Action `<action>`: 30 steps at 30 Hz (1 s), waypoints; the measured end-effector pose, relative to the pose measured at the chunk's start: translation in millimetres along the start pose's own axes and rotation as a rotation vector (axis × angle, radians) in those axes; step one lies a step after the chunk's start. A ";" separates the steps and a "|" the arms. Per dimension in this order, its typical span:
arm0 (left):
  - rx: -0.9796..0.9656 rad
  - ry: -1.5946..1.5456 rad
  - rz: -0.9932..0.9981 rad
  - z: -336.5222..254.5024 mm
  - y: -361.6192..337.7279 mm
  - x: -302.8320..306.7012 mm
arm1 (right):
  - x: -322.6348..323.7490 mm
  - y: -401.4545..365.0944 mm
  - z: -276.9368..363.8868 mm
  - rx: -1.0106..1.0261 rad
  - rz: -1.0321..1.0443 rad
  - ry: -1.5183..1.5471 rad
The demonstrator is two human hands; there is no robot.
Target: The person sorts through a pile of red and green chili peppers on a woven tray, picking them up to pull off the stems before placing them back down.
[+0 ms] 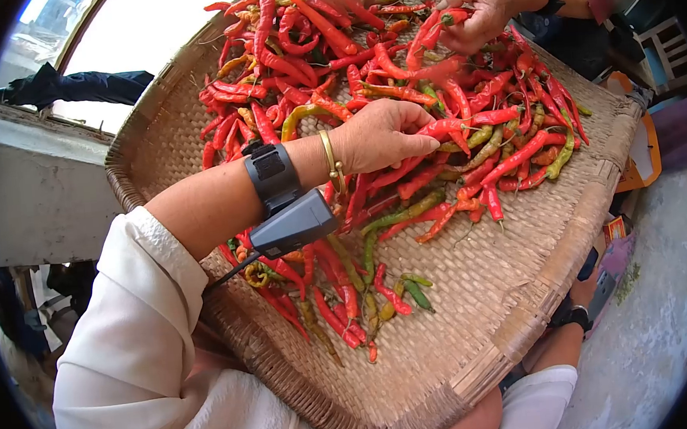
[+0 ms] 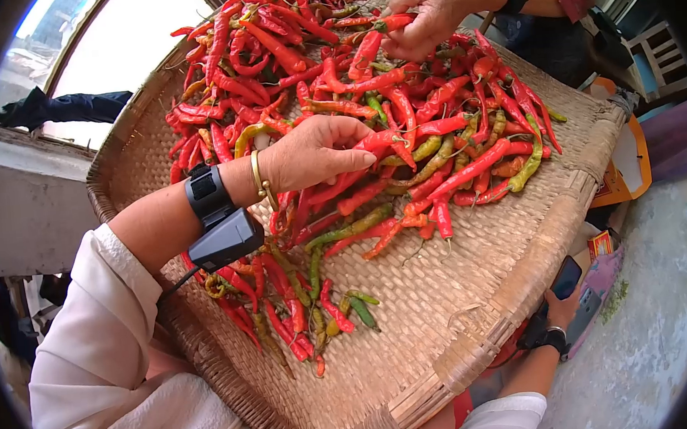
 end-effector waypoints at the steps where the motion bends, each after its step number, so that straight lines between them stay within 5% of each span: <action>1: -0.001 -0.014 0.013 -0.2 0.0 -0.4 | 0.6 -1.2 2.7 -0.021 -0.007 -0.011; 6: -0.015 -0.006 0.017 -1.7 -1.5 -2.2 | 5.7 -1.6 11.4 -0.065 0.097 -0.042; 12: -0.034 0.023 0.004 1.6 2.8 -3.8 | 3.2 -28.5 18.9 0.150 -0.022 0.039; 18: 0.040 0.026 0.055 -14.3 -21.7 -5.6 | -3.4 -48.1 -6.2 0.094 -0.089 -0.037; 20: 0.015 0.126 0.099 -21.5 -35.2 -2.3 | 10.7 -67.7 7.7 -0.071 -0.011 -0.054; 24: -0.072 0.270 0.097 -27.7 -60.2 6.2 | 33.4 -65.9 18.1 0.148 -0.081 0.035; 26: -0.109 0.345 0.067 -32.3 -74.4 13.1 | 66.2 -66.4 47.0 0.187 0.091 0.457; 27: -0.147 0.389 0.065 -29.3 -80.0 14.0 | 116.3 -134.4 124.2 0.042 0.239 0.691; 30: -0.125 0.396 0.087 -7.6 -88.2 11.1 | 174.8 -193.6 190.4 0.250 0.479 1.218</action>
Point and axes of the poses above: each hand's wrist, its own y-axis towards the middle knuckle, its own x-axis out of the back of the hand, z = x × y, the point moved 3 cm from there along y, towards the middle knuckle, and after that the axes turned 2 degrees about y, right-handed, at the moved point
